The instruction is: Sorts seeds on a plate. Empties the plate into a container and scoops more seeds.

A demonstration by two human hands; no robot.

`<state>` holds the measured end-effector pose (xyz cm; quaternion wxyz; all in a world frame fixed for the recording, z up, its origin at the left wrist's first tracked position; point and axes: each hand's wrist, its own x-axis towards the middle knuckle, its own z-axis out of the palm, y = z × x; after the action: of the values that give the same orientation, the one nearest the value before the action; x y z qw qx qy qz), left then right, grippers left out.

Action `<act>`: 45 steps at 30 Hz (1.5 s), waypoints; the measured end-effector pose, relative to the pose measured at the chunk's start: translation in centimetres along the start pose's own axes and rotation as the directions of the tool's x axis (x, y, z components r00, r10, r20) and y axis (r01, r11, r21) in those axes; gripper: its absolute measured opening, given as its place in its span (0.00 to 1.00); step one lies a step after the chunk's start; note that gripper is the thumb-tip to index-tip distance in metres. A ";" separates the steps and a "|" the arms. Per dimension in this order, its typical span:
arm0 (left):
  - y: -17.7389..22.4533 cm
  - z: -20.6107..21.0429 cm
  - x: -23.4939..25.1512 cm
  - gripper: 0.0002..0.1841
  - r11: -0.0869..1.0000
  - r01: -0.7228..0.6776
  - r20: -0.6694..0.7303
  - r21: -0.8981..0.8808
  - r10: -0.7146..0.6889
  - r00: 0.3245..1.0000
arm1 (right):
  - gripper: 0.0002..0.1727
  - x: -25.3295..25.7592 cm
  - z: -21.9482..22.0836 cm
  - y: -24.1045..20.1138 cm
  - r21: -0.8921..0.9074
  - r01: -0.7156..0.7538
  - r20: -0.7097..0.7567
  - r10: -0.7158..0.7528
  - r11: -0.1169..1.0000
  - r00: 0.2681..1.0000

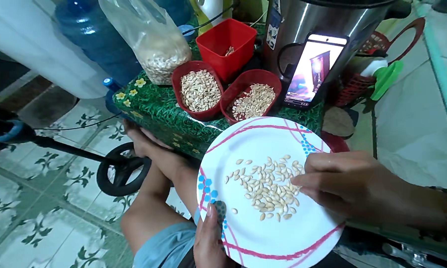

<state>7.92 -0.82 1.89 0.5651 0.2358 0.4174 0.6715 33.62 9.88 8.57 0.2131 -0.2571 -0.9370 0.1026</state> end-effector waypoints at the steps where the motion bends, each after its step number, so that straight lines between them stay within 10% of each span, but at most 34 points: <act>1: 0.0 0.1 0.0 0.18 1.000 0.001 -0.002 0.003 -0.001 1.000 | 0.14 0.0 0.1 0.0 -0.011 0.003 0.016 -0.003 1.000 1.000; 27: 0.3 0.8 -0.4 0.18 0.999 0.008 0.013 0.037 -0.009 1.000 | 0.13 0.0 0.9 -0.7 -0.141 0.081 0.026 -0.079 0.987 0.997; 45: 0.1 0.0 0.0 0.18 0.999 -0.031 0.024 0.025 0.030 0.999 | 0.03 0.6 -1.3 0.5 0.280 -0.248 -0.190 0.307 0.927 0.933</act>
<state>7.86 -0.85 2.00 0.5566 0.2573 0.4156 0.6718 33.96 10.80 9.82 0.3343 -0.3689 -0.8391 0.2193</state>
